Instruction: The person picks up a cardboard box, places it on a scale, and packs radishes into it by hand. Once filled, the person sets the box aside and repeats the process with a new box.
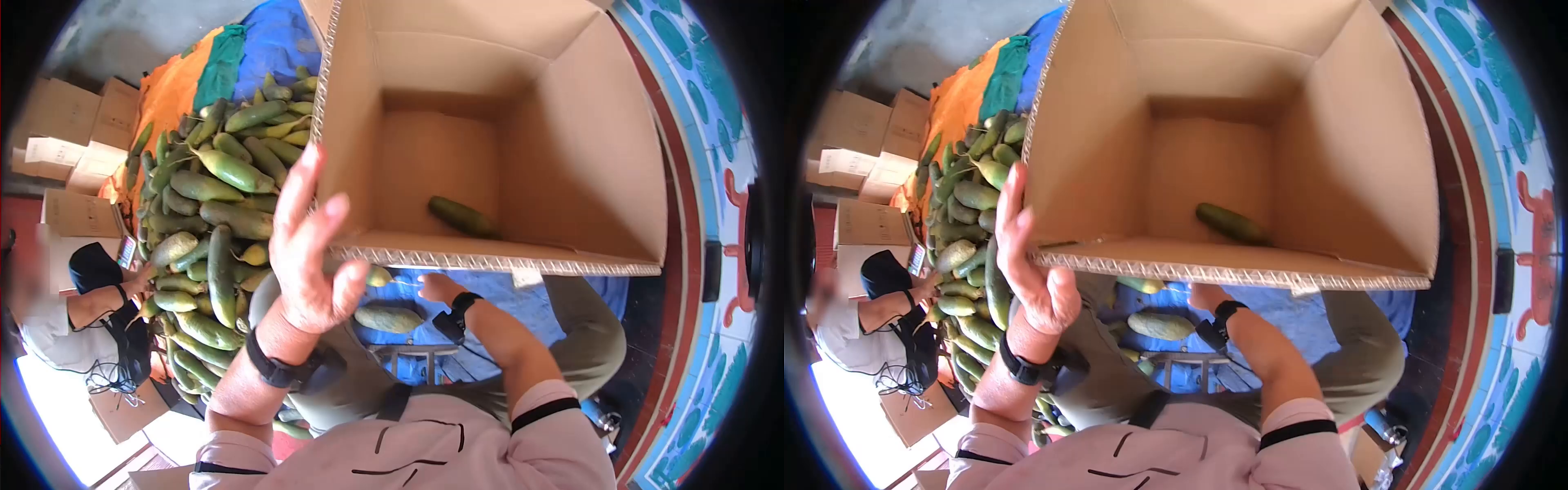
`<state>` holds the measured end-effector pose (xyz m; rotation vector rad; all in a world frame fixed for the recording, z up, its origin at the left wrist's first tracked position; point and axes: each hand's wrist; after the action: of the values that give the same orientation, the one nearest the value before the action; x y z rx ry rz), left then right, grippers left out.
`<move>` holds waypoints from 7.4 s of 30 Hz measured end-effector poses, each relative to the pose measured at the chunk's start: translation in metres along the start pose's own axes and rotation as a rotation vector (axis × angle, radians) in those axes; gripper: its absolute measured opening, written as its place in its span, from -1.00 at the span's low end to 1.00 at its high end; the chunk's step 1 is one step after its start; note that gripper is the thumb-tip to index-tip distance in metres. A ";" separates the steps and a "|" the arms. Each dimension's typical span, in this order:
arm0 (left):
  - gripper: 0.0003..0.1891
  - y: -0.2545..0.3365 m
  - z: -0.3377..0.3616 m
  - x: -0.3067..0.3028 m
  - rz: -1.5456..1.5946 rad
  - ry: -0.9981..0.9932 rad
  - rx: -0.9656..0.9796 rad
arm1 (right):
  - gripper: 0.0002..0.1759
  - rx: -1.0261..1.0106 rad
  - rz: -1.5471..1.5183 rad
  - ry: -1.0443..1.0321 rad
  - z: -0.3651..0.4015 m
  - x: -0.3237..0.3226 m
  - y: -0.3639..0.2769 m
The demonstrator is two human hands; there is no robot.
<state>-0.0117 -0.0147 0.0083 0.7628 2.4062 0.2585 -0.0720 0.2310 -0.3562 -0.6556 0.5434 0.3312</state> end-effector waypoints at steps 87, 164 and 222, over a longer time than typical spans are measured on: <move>-0.60 0.004 -0.007 -0.005 0.105 -0.026 -0.041 | -0.58 -0.147 0.028 -0.143 0.008 0.095 -0.008; -0.53 0.020 -0.007 -0.030 0.102 0.141 -0.200 | -0.41 -0.257 0.359 0.729 0.313 -0.317 -0.238; -0.56 0.049 -0.018 -0.006 -0.242 -0.098 -0.142 | -0.41 -0.110 0.524 0.928 0.272 -0.411 -0.208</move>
<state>0.0042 0.0215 0.0427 0.4062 2.3302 0.2829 -0.2108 0.2027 0.1598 -0.7527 1.6071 0.5460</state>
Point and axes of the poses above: each hand's wrist, its own z-axis away from the middle knuckle, its own x-axis out of the palm, y = z × x, and after that the axes turned 8 degrees about x, right-handed
